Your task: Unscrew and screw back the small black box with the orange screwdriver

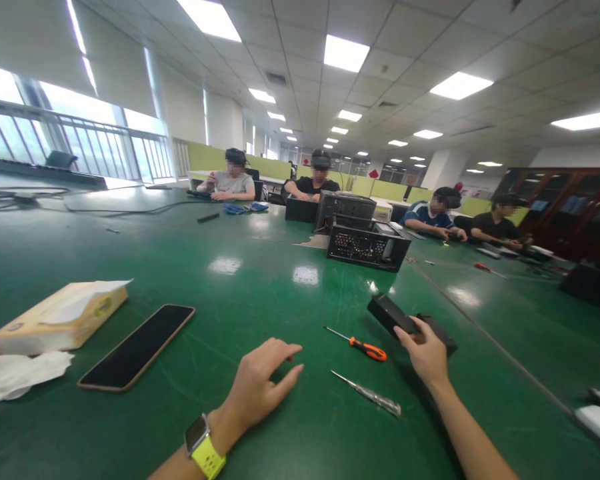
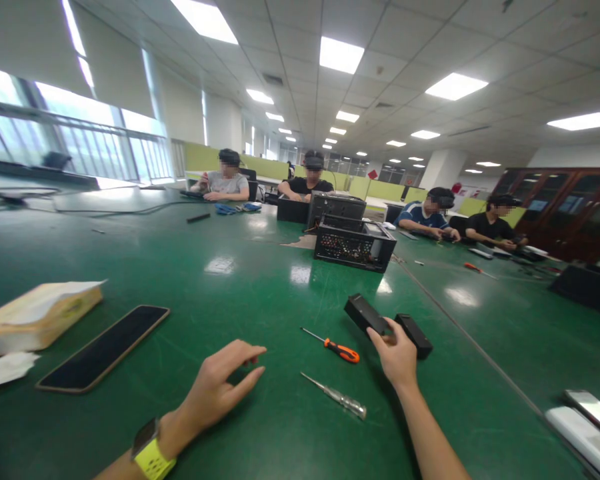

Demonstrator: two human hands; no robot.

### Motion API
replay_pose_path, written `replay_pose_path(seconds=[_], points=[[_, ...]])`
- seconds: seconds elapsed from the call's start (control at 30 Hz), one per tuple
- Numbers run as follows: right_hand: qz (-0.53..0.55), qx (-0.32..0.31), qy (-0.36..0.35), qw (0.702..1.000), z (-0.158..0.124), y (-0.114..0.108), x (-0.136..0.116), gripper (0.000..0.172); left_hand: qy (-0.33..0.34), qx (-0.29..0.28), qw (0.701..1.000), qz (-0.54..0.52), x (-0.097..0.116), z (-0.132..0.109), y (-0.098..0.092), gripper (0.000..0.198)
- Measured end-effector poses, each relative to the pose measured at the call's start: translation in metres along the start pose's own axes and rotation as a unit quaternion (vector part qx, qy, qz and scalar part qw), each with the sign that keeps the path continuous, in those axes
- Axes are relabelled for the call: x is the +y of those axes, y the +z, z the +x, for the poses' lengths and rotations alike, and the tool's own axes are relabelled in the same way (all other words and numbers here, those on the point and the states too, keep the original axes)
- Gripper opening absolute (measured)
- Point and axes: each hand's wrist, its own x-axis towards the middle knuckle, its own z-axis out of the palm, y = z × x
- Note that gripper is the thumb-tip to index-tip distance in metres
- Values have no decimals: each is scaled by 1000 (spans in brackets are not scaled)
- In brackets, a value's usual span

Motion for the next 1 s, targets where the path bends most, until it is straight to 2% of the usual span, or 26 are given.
replay_pose_path(seconds=[0.13,0.23,0.3,0.4,0.47,0.53,0.67,0.73,0.83,1.0], points=[[74,-154,-94,981,-38,18,-45,57,4,-11,1000,24,4,2,-2,55],[89,-292,-186,934,-65,26,-74,49,-4,-50,998,42,6,3,-3,78],[76,-353,-223,906,-75,26,-87,48,-4,-91,995,42,8,4,-3,71],[46,-386,-246,888,-77,23,-93,47,-3,-140,990,28,12,7,-3,45],[45,-389,-267,881,-71,20,-91,50,-7,-151,988,19,13,9,-3,39],[65,-360,-271,890,-61,17,-83,49,-10,-151,988,14,14,10,-2,41],[82,-239,-149,956,-37,12,-57,42,-15,-159,987,7,12,10,-1,43],[87,-216,-94,968,-27,10,-43,36,-16,-160,987,7,11,9,0,41],[130,-211,-52,967,-19,7,-28,24,-14,-150,989,5,11,7,0,39],[278,-168,7,946,-24,5,-34,33,-6,-142,990,-1,11,5,2,37]])
